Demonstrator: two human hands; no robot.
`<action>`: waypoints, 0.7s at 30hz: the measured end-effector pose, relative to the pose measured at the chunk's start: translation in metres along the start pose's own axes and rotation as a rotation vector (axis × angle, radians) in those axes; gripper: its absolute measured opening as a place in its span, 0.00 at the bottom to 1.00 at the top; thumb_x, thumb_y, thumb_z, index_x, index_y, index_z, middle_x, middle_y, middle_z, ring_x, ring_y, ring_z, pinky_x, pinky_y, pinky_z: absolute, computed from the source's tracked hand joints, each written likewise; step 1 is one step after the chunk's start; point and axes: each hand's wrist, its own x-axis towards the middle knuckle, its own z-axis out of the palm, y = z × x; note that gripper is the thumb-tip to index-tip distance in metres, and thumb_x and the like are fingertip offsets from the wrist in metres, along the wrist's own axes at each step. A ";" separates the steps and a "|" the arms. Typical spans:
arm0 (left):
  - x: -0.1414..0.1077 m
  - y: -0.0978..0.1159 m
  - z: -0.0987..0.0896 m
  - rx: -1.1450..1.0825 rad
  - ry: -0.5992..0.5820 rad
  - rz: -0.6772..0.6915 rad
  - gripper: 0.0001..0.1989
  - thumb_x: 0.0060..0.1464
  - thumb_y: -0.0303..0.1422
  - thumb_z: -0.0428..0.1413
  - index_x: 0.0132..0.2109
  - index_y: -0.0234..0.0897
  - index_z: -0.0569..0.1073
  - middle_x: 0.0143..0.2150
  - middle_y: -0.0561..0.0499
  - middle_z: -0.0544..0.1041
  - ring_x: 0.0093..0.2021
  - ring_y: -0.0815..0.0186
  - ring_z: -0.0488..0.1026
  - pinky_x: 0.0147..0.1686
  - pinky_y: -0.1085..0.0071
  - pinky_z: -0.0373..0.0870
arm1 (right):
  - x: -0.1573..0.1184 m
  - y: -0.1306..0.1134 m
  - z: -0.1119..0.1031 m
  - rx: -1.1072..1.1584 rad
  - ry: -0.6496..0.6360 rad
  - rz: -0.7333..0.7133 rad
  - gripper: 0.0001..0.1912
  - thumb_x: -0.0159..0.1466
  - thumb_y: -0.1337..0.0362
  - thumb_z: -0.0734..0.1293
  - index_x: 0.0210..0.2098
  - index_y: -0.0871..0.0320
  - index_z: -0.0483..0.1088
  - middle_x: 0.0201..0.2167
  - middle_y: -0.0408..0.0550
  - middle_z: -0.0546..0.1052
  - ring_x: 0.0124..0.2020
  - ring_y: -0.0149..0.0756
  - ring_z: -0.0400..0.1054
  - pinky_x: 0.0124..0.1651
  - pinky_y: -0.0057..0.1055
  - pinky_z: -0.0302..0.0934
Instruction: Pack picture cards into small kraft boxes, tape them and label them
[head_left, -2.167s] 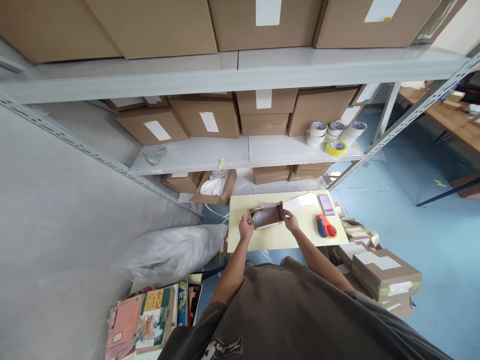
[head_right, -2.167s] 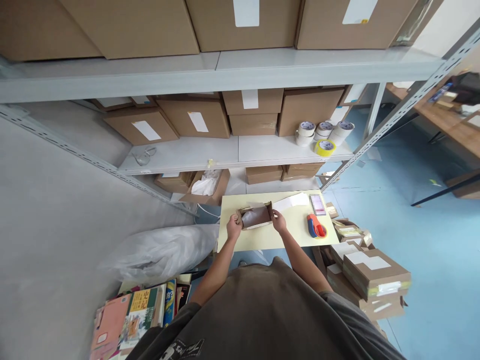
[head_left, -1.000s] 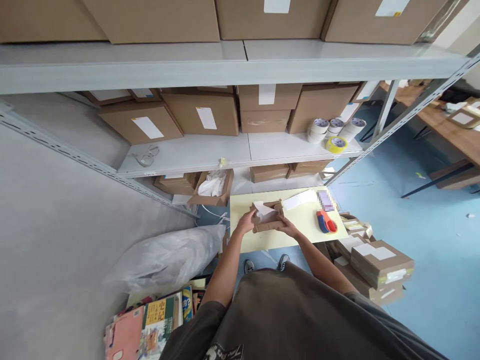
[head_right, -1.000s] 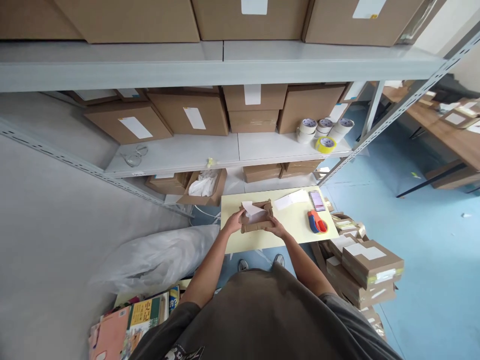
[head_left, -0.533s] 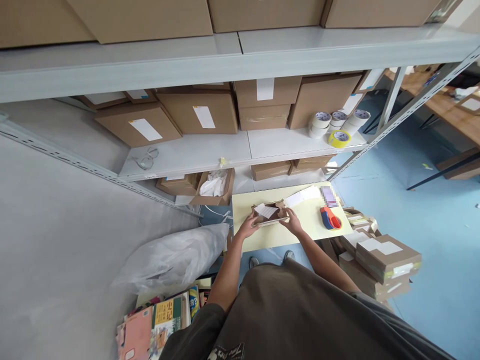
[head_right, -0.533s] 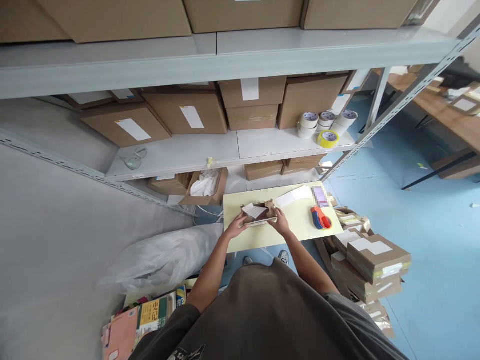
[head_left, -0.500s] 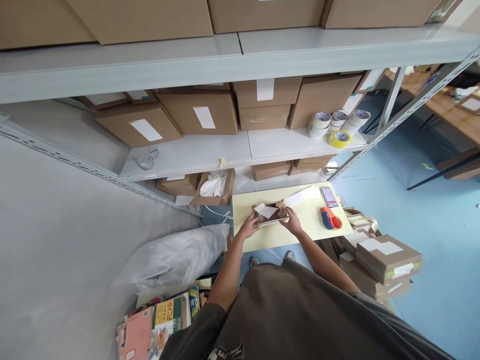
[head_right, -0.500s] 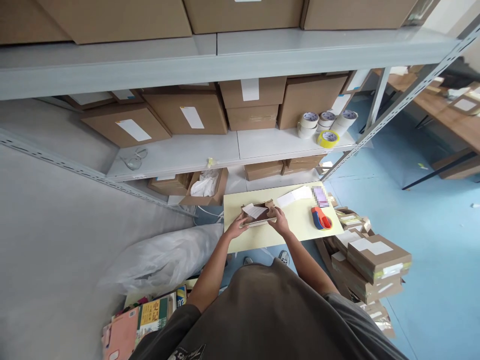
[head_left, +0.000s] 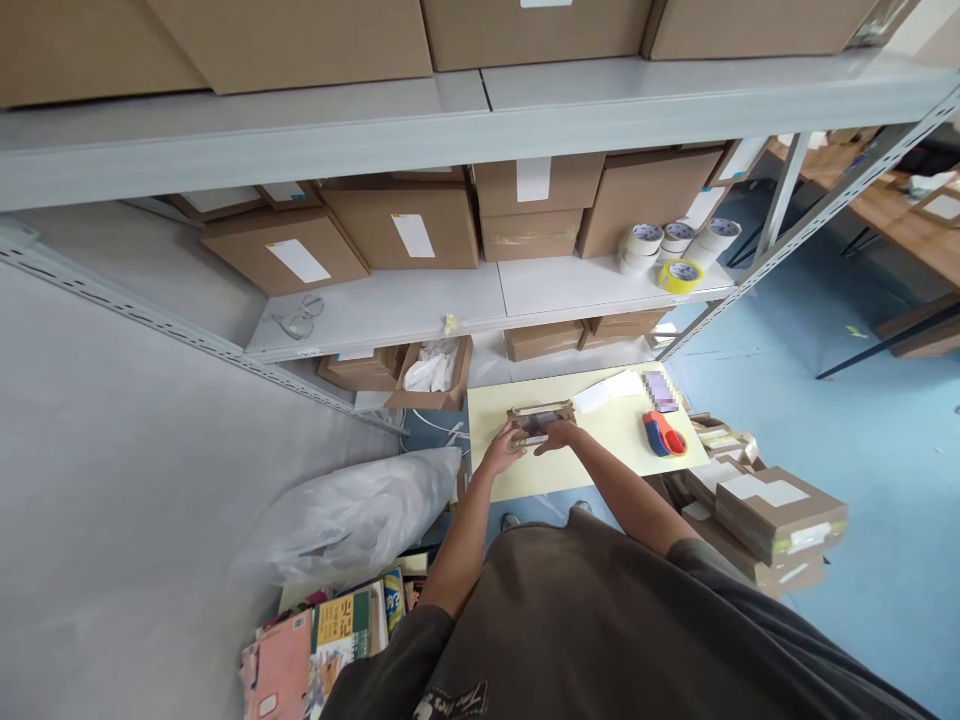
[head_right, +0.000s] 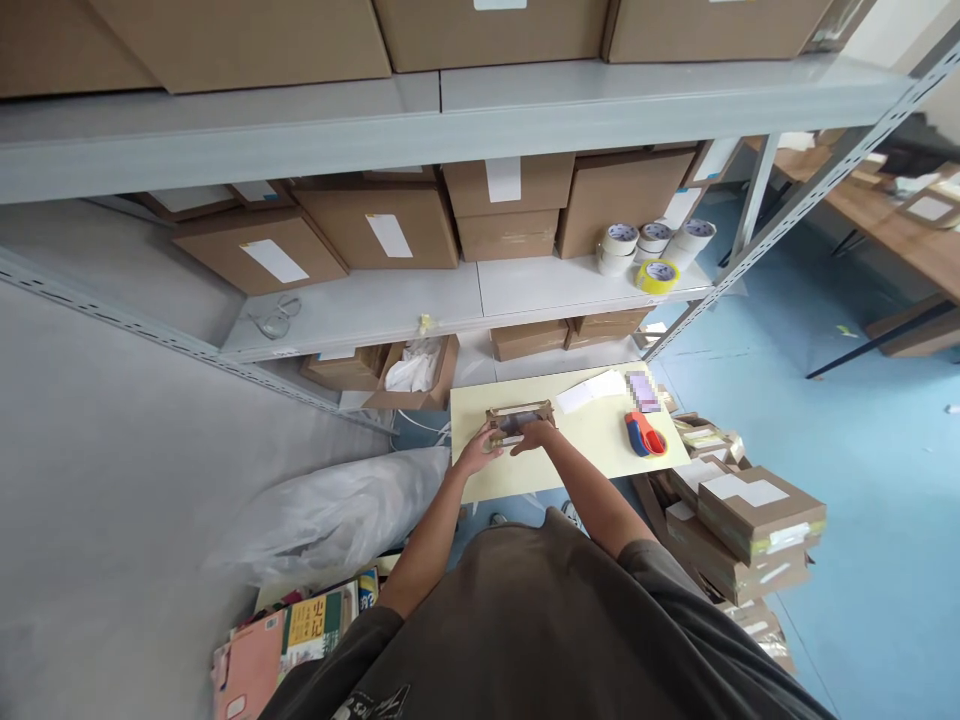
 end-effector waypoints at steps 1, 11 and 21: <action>0.001 0.003 0.000 0.014 0.013 -0.003 0.26 0.56 0.33 0.66 0.62 0.40 0.77 0.77 0.40 0.60 0.75 0.53 0.61 0.71 0.58 0.60 | -0.002 -0.001 -0.003 -0.019 0.002 -0.010 0.32 0.47 0.42 0.82 0.48 0.47 0.83 0.45 0.51 0.85 0.52 0.55 0.79 0.58 0.44 0.71; 0.016 0.031 0.013 0.257 0.352 -0.104 0.31 0.61 0.32 0.61 0.71 0.44 0.68 0.68 0.41 0.72 0.69 0.50 0.65 0.68 0.57 0.64 | -0.091 0.045 0.016 0.091 0.621 0.023 0.30 0.65 0.55 0.69 0.65 0.54 0.72 0.63 0.55 0.77 0.65 0.53 0.69 0.66 0.50 0.66; 0.018 0.018 0.021 0.231 0.194 -0.154 0.27 0.68 0.34 0.55 0.72 0.48 0.69 0.70 0.42 0.71 0.64 0.52 0.71 0.61 0.61 0.69 | -0.059 0.049 0.005 0.126 0.413 0.180 0.47 0.67 0.56 0.70 0.79 0.50 0.48 0.79 0.56 0.52 0.77 0.55 0.52 0.70 0.49 0.62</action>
